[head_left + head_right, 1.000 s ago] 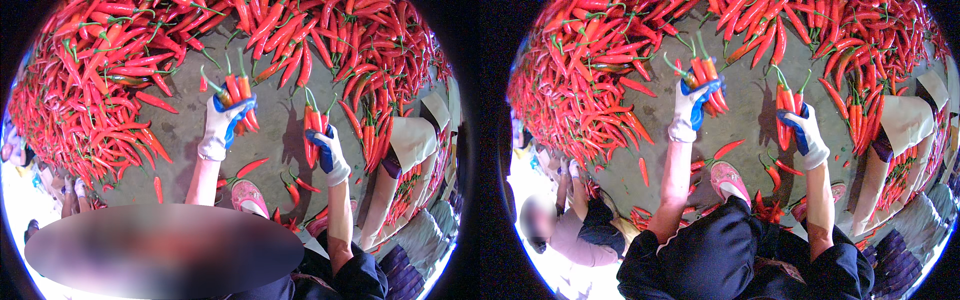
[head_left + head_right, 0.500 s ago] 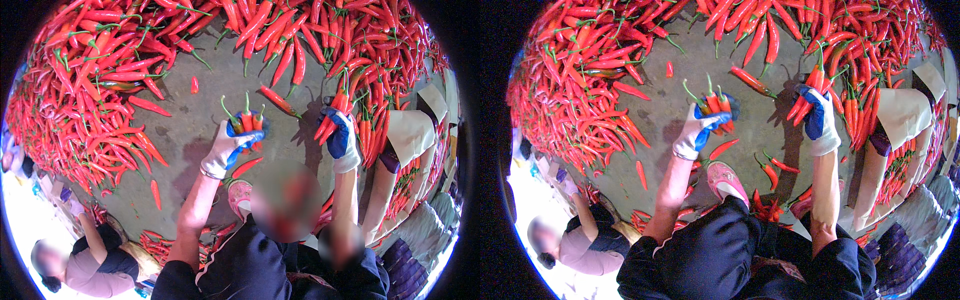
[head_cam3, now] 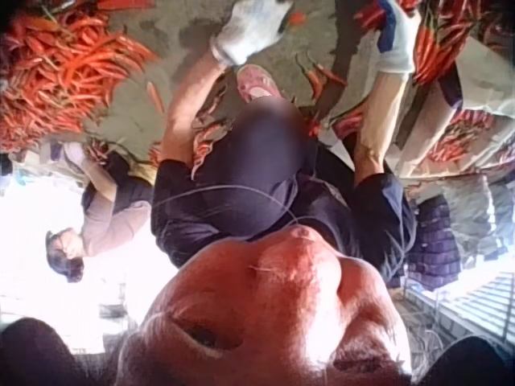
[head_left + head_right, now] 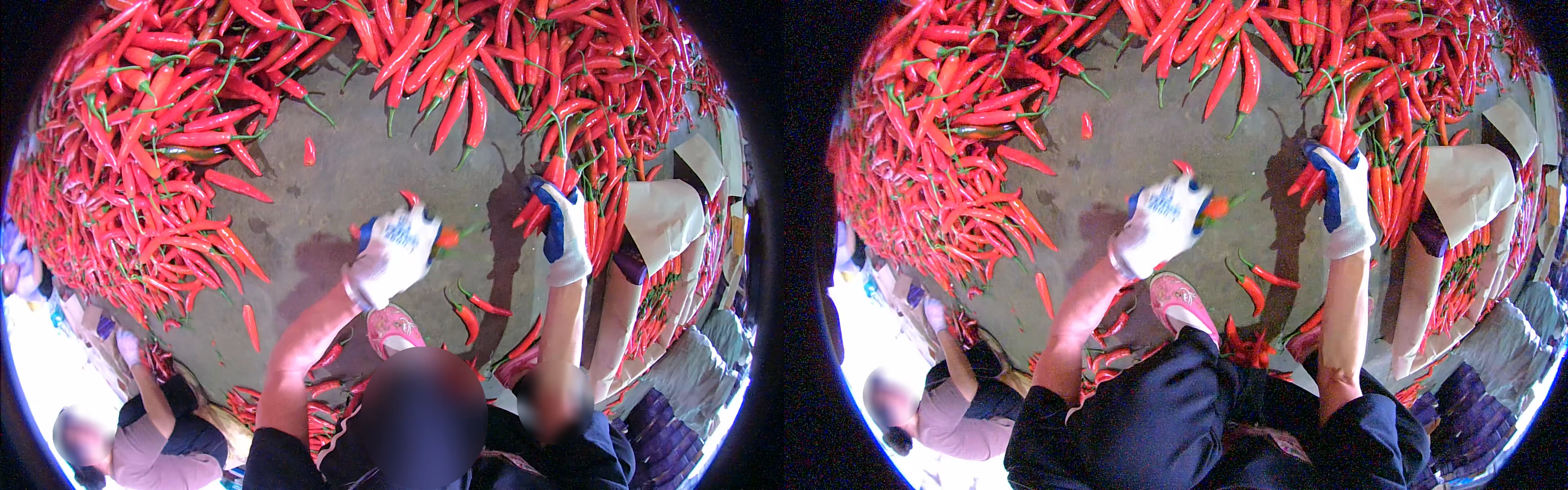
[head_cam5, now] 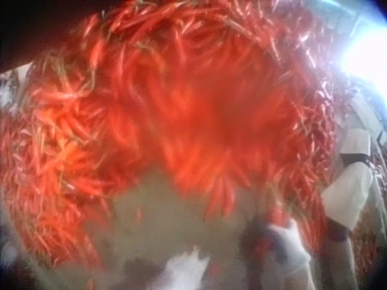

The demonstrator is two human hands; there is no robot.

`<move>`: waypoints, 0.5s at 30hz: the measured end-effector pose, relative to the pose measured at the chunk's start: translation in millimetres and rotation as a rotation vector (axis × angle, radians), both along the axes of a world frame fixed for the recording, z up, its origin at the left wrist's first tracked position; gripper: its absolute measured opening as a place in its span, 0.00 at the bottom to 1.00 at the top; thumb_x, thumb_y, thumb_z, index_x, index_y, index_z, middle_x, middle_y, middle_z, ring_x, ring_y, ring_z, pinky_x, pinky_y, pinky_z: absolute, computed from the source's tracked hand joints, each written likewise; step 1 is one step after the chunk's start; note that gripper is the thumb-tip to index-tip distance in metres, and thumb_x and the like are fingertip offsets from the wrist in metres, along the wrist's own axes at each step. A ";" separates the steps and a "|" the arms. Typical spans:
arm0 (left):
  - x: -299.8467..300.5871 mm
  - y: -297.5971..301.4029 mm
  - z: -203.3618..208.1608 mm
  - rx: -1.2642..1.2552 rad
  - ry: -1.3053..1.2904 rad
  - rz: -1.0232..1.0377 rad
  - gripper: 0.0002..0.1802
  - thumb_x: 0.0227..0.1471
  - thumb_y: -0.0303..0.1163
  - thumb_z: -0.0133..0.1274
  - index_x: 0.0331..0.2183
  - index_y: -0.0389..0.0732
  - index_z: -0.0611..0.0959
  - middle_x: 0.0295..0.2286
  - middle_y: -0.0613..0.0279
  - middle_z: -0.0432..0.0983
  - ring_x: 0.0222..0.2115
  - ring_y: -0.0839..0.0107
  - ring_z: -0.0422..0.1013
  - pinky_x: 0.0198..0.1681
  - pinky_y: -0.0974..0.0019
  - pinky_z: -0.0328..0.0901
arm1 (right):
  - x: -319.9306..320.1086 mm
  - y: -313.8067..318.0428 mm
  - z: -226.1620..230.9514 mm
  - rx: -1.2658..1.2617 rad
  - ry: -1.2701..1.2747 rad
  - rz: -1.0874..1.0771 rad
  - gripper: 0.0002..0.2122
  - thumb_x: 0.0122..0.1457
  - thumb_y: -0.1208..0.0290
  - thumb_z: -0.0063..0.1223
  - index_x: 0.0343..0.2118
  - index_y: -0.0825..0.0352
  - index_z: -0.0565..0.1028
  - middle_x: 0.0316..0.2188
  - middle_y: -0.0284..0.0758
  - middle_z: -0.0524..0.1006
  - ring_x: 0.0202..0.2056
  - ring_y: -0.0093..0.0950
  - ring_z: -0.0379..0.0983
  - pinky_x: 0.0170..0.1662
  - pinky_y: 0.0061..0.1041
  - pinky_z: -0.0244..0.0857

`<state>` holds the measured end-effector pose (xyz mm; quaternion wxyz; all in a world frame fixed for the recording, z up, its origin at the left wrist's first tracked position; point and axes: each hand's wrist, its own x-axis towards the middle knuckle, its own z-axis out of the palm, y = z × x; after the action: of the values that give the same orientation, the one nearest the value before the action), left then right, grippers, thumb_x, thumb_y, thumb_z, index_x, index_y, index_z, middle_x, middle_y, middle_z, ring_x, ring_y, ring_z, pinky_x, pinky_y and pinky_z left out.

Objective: The person picks up handfuls of red peppers from a large pile on the floor and arranges them neatly into a cardboard box.

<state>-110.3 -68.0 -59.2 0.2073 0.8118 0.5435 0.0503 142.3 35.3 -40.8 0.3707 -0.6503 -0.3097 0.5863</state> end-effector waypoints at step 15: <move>33.8 107.2 3.1 -0.058 -0.806 0.689 0.22 0.37 0.34 0.65 0.37 0.40 0.77 0.27 0.46 0.77 0.31 0.46 0.74 0.33 0.53 0.68 | -102.7 56.4 -13.4 0.254 -0.688 0.277 0.21 0.42 0.57 0.65 0.36 0.66 0.77 0.31 0.45 0.80 0.36 0.42 0.78 0.41 0.35 0.70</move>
<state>-76.5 39.2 -56.2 0.3934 0.4965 0.6572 0.4085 39.6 91.7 -54.2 0.2402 -0.7096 -0.5710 0.3356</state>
